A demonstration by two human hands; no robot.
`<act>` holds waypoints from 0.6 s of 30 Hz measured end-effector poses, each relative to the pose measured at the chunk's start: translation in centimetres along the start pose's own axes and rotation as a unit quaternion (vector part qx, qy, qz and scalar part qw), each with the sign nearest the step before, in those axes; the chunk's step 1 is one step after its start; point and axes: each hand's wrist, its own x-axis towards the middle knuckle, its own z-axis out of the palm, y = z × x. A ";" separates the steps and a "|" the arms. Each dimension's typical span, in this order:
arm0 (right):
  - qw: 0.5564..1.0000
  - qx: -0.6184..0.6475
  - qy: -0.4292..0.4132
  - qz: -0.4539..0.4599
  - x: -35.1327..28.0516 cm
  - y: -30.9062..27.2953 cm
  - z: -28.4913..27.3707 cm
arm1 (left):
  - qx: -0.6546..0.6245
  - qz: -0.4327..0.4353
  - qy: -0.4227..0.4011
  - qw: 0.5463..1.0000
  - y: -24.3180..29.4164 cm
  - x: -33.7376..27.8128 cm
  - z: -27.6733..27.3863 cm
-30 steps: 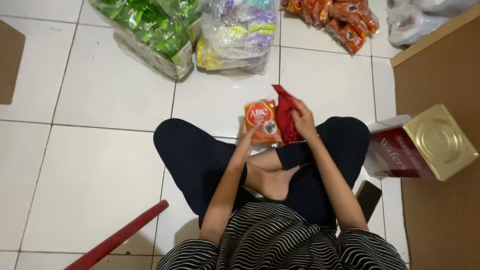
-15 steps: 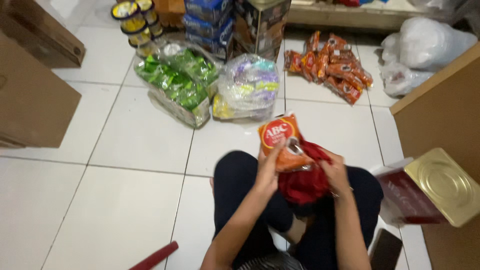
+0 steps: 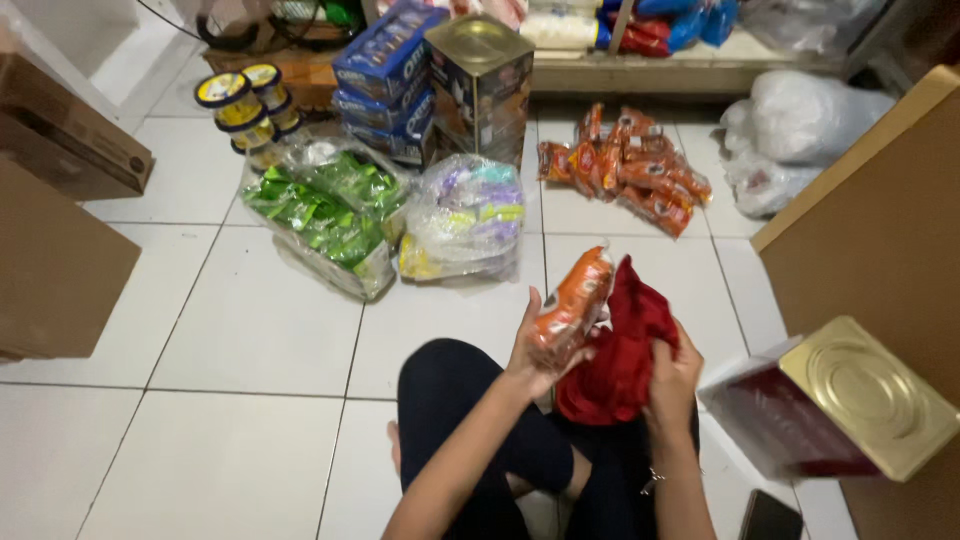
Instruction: The person wipes various packaged grocery items with a red cloth and places them into a cardboard box.
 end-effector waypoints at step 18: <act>0.927 -0.244 -0.215 -0.185 0.2 1.3 8.1 | -0.108 0.031 0.052 0.992 5.0 -1.6 -12.0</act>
